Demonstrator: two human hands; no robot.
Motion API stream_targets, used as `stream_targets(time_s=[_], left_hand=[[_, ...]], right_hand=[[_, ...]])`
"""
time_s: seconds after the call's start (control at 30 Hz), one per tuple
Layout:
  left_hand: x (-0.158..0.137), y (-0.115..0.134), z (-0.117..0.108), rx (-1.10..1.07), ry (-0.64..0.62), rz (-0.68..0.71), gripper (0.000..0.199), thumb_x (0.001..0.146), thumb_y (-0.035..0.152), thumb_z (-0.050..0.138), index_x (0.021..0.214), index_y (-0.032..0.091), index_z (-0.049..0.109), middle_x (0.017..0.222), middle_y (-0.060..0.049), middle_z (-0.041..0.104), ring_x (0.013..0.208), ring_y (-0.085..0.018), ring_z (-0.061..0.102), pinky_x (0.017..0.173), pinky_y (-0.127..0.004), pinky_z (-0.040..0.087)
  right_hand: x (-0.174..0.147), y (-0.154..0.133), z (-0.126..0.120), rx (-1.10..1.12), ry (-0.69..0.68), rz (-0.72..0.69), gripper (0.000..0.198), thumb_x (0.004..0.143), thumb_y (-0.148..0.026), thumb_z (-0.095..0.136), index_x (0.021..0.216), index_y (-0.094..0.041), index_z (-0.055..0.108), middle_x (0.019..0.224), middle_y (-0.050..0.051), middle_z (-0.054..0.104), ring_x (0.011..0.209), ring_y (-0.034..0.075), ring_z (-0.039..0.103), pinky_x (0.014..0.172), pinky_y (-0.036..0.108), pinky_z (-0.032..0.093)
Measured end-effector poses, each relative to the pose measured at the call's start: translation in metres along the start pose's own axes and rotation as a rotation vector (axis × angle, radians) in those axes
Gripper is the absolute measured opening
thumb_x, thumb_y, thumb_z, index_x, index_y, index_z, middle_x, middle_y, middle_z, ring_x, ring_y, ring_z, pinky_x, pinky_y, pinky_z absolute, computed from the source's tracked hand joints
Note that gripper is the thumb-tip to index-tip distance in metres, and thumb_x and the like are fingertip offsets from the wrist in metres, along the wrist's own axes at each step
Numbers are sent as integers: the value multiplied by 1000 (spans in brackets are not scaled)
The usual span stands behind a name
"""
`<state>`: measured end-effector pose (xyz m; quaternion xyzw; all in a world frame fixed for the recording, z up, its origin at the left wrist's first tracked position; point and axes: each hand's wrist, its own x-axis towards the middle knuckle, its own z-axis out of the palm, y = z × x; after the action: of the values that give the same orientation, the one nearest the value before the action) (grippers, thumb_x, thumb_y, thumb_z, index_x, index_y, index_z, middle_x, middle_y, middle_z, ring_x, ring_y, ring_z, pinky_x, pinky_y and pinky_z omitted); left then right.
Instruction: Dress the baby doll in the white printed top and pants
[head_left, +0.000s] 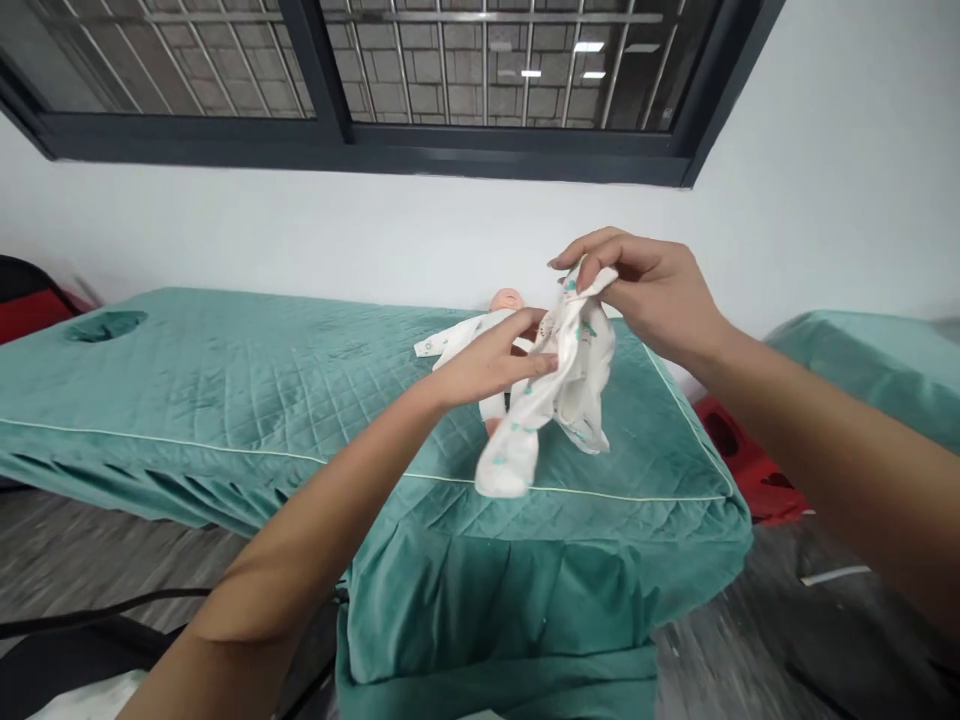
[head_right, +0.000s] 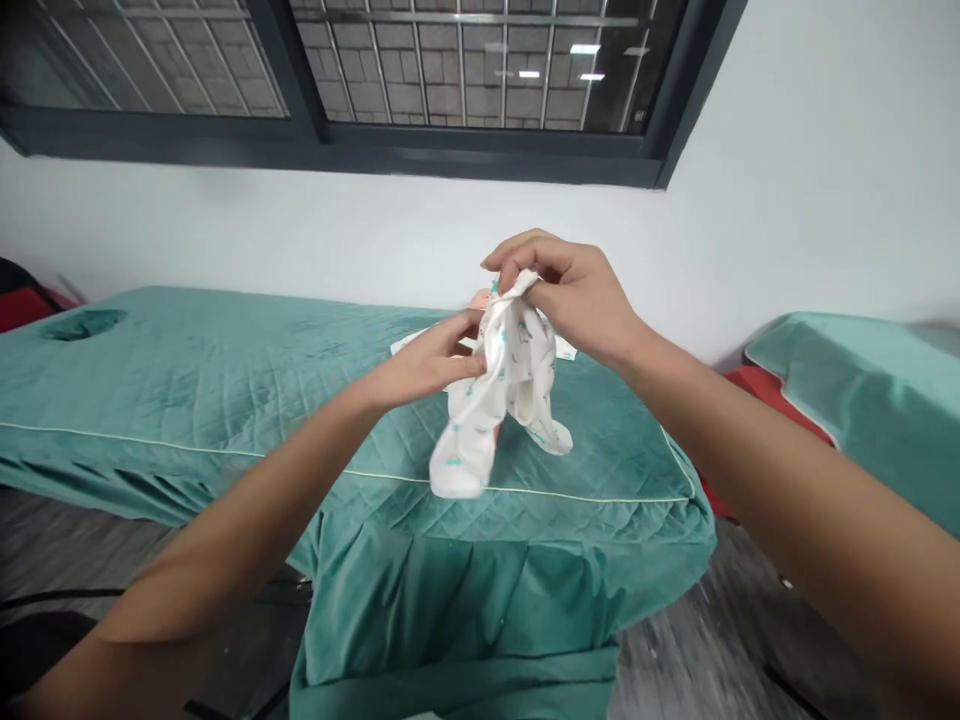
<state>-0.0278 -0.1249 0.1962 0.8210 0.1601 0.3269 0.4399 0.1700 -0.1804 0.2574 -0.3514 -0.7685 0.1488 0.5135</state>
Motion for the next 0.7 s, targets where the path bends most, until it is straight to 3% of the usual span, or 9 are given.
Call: stream_targets(time_s=[0.17,0.27,0.33,0.4,0.5,0.6,0.7], left_hand=[[10,0,13,-187,230,-31,24,86,40,68,95,19,60,91,-4,66,85,-16,64,75,-30,51],[15,13,7,-201,359,0,26,88,43,67,87,19,56,80,-1,62,78,-15,63,67,-27,49],[17,26,-3,-187,414,36,27,90,45,65,85,19,55,77,0,58,79,-15,64,65,-25,48],[17,42,-16,-156,434,50,28,90,43,65,82,19,54,74,0,54,79,-15,64,63,-24,47],[15,68,-39,-69,392,44,25,89,35,68,78,17,54,70,1,51,75,-14,63,61,-22,45],[13,92,-58,58,373,65,21,93,27,61,78,13,55,69,3,48,73,-11,62,66,-22,43],[13,102,-68,147,428,85,22,97,21,51,78,12,55,70,2,47,78,-10,63,72,-23,42]], right_hand=[[6,8,3,64,35,105,11,87,-23,65,96,-24,71,117,2,66,108,19,62,84,32,54],[12,9,-5,144,47,144,25,85,-27,71,110,-23,67,106,2,68,95,16,63,81,30,53],[18,9,-14,192,-47,180,40,78,-28,79,115,-22,64,95,0,67,86,16,63,75,29,52],[27,6,-23,154,-247,220,43,69,-28,85,108,-21,67,85,-2,66,81,16,63,72,29,51],[44,1,-32,-42,-481,223,23,64,-21,85,81,-21,70,74,-4,65,79,18,63,71,29,50],[60,-2,-37,-176,-420,145,11,69,-17,77,67,-21,68,66,-5,62,80,18,64,77,31,50],[68,-4,-37,-222,-378,82,8,72,-16,74,68,-20,68,68,-5,62,84,19,64,84,35,49]])
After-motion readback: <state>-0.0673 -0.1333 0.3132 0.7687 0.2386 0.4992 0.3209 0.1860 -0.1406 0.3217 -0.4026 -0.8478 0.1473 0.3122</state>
